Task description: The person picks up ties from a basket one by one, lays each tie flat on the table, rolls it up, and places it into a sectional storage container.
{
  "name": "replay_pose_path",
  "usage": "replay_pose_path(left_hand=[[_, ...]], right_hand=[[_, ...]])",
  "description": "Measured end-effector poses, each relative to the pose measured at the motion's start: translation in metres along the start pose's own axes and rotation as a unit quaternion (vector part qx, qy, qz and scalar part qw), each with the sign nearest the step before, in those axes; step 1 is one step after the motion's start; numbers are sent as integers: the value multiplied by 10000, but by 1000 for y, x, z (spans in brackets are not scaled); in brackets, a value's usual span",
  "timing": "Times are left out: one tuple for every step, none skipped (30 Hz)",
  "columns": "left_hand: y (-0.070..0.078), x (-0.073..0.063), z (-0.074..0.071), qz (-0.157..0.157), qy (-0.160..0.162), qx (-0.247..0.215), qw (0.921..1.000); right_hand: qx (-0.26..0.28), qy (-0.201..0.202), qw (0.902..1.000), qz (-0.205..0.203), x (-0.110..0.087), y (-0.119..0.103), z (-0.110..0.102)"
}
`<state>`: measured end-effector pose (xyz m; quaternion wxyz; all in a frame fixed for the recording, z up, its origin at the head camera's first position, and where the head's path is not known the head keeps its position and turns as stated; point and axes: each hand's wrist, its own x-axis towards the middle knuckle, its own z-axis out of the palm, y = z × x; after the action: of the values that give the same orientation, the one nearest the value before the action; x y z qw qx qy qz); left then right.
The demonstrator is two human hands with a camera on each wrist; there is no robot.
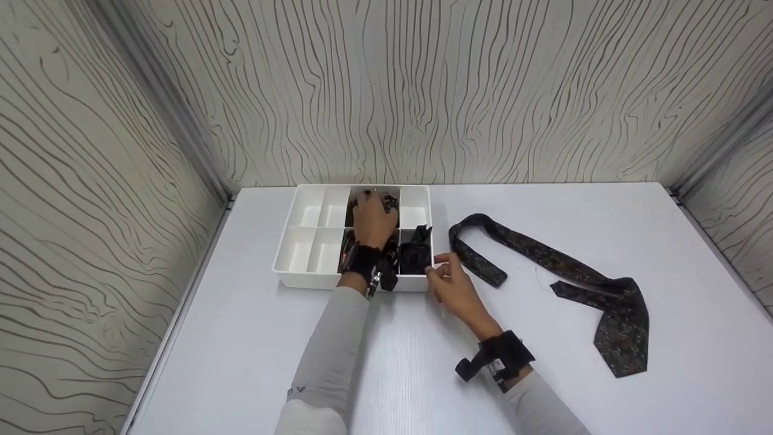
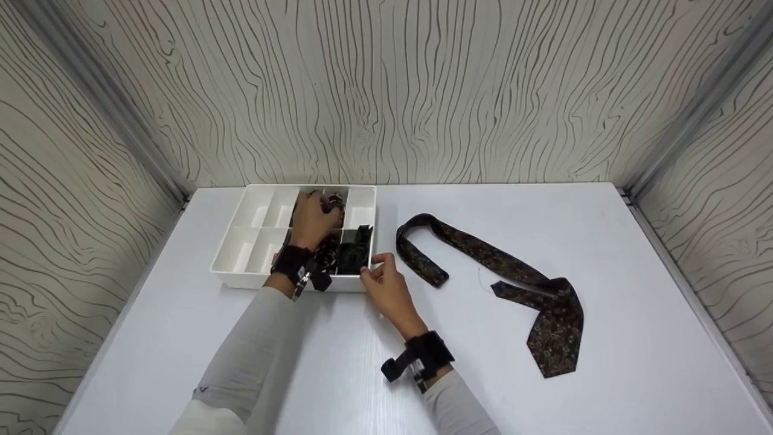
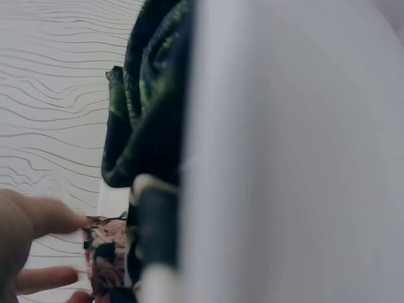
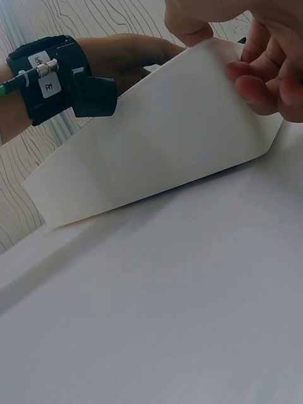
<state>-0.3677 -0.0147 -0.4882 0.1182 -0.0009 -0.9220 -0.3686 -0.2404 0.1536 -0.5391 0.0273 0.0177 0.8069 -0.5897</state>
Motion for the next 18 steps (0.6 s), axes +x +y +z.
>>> replay_pose_path(left_hand=[[0,-1,0,95,30,-55,9999],[0,-1,-1,182,54,-89,9998],[0,-2,-2,251,64,-127,9996],[-1,-2,-4,309,73,-175,9993],[-1,-3,-6,339,58,-243,9991],[-1,-3,-8,353,28,-299,9989],[-2,-4,-11,359,-15,-340,9988],[-2,-5,-14,397,-55,-356,9986],[-3,-6,-17,437,-123,-396,9982],[-4,-8,-20,472,-198,-469,9976],[-5,-9,-24,483,-312,-573,9967],[-6,-11,-28,499,-416,-665,9957],[-8,-13,-31,511,-522,-756,9945],[-9,-16,-34,544,-630,-849,9929],[-10,-19,-36,562,-725,-954,9912],[-11,-23,-39,602,-763,-1017,9901],[-11,-27,-41,648,-784,-1051,9892],[-11,-33,-43,712,-757,-1061,9889]], right_hand=[[-18,-9,10000,-6,0,-1,-1],[-35,-26,10000,-20,-1,-1,-1],[-60,-61,10000,-30,-1,-1,-2],[-119,-86,9999,-58,-1,-1,-3],[-206,-89,9997,-104,-1,-1,-5],[-346,-78,9992,-164,-2,0,-7],[-513,-36,9984,-232,-2,2,-10],[-706,56,9969,-338,-3,3,-14],[-979,215,9938,-478,-3,5,-18],[-1334,430,9882,-623,-3,8,-23],[-1706,663,9800,-780,-4,11,-29],[-2080,881,9702,-877,-5,14,-35],[-2432,1074,9593,-955,-5,17,-41],[-2783,1219,9474,-1007,-6,21,-47],[-3098,1297,9363,-1028,-7,24,-52],[-3302,1285,9295,-1028,-9,26,-57],[-3421,1218,9261,-1020,-11,28,-61],[-3484,1124,9252,-997,-13,29,-65]])
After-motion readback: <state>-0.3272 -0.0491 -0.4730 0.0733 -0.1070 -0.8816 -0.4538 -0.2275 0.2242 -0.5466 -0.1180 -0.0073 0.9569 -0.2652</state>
